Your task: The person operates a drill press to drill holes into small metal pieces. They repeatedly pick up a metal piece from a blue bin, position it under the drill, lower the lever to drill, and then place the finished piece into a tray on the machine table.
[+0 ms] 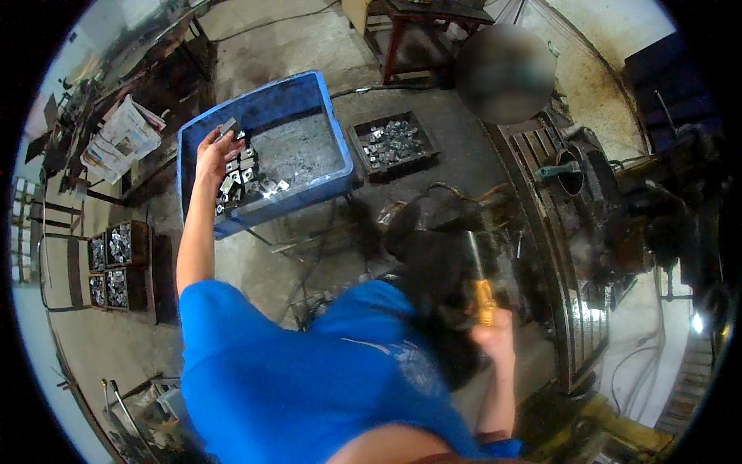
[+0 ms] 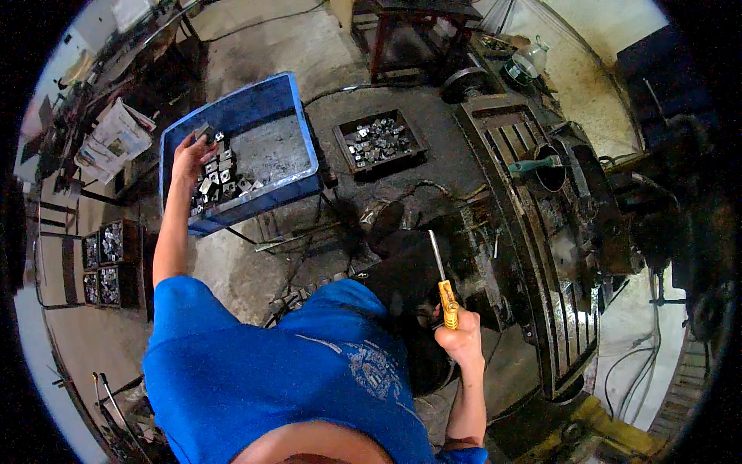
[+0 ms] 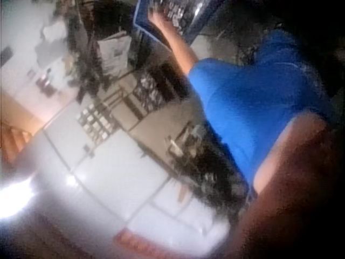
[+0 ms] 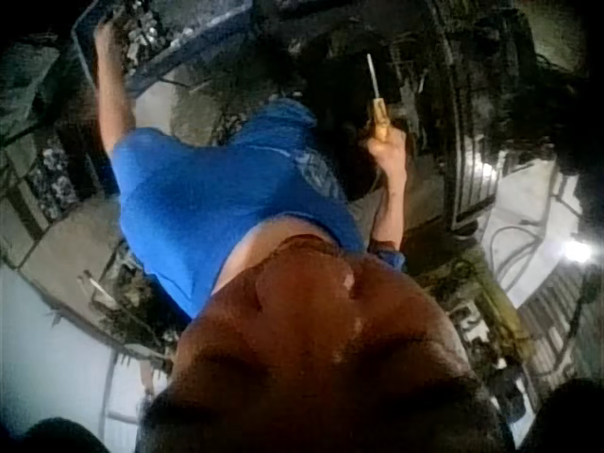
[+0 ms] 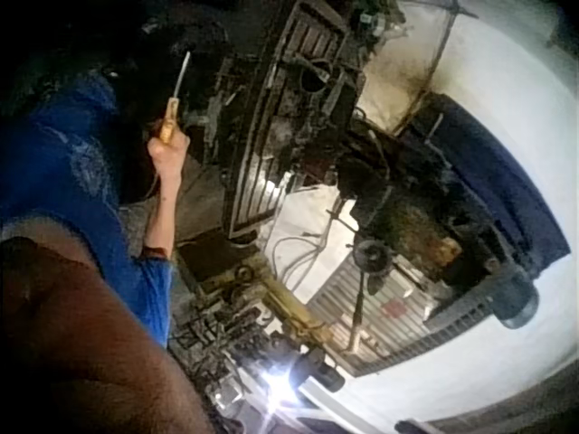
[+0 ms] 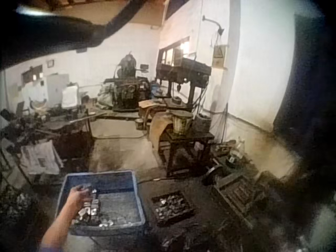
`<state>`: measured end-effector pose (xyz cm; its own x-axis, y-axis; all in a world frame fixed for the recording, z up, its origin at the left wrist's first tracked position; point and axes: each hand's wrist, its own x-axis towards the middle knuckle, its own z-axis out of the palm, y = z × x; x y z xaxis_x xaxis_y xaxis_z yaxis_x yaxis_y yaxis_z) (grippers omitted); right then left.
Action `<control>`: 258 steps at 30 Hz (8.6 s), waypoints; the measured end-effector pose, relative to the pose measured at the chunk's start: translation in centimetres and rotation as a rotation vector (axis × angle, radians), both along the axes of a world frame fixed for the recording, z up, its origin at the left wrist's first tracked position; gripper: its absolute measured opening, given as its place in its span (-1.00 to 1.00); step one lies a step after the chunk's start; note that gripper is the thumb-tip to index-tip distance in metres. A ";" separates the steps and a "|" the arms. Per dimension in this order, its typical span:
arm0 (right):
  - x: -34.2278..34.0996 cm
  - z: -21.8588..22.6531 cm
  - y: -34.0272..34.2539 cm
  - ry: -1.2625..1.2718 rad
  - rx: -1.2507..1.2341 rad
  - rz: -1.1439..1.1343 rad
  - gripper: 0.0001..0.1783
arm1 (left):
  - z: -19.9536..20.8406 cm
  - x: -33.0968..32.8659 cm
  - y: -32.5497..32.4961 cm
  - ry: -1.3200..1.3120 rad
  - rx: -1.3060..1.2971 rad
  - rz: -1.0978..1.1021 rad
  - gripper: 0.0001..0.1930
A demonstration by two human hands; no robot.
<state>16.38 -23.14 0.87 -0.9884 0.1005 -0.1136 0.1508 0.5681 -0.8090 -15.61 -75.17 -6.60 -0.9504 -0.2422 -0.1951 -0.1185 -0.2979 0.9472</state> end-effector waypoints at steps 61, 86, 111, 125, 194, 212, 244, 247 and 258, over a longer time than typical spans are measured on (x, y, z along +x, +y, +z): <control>16.7 0.1 7.9 -0.020 -0.021 -0.716 -0.64 | 9.6 17.8 73.2 1.115 -1.251 -1.289 -0.38; 7.6 2.3 18.2 -0.279 0.221 -0.864 -0.63 | 7.8 15.1 72.1 0.991 -1.259 -1.096 -0.56; 11.9 -10.3 18.2 -0.172 0.196 -1.162 -0.60 | 6.7 15.6 74.3 1.067 -1.192 -0.978 -0.44; 25.7 30.0 29.1 1.078 0.610 -0.790 -0.28 | 6.8 12.6 75.9 1.023 -0.994 -1.235 -0.52; 18.7 19.3 18.5 1.451 0.440 -0.818 -0.84 | 6.9 11.3 73.6 0.785 -0.642 -1.497 -0.50; 18.6 16.1 18.8 1.487 0.378 -0.823 -0.94 | 13.0 10.7 57.8 0.737 -0.718 -1.735 -0.57; 26.8 15.2 23.9 1.373 1.035 -0.783 -0.63 | 3.6 -6.5 1.8 -0.050 -0.988 -0.379 -0.58; 21.7 17.4 23.7 1.474 0.672 -0.583 -0.64 | -2.1 -4.0 -4.5 -0.328 -1.048 -0.302 -0.64; 24.9 21.1 23.4 1.198 0.912 -0.902 -0.62 | -4.4 -5.0 2.8 -0.386 -1.811 -0.419 -0.66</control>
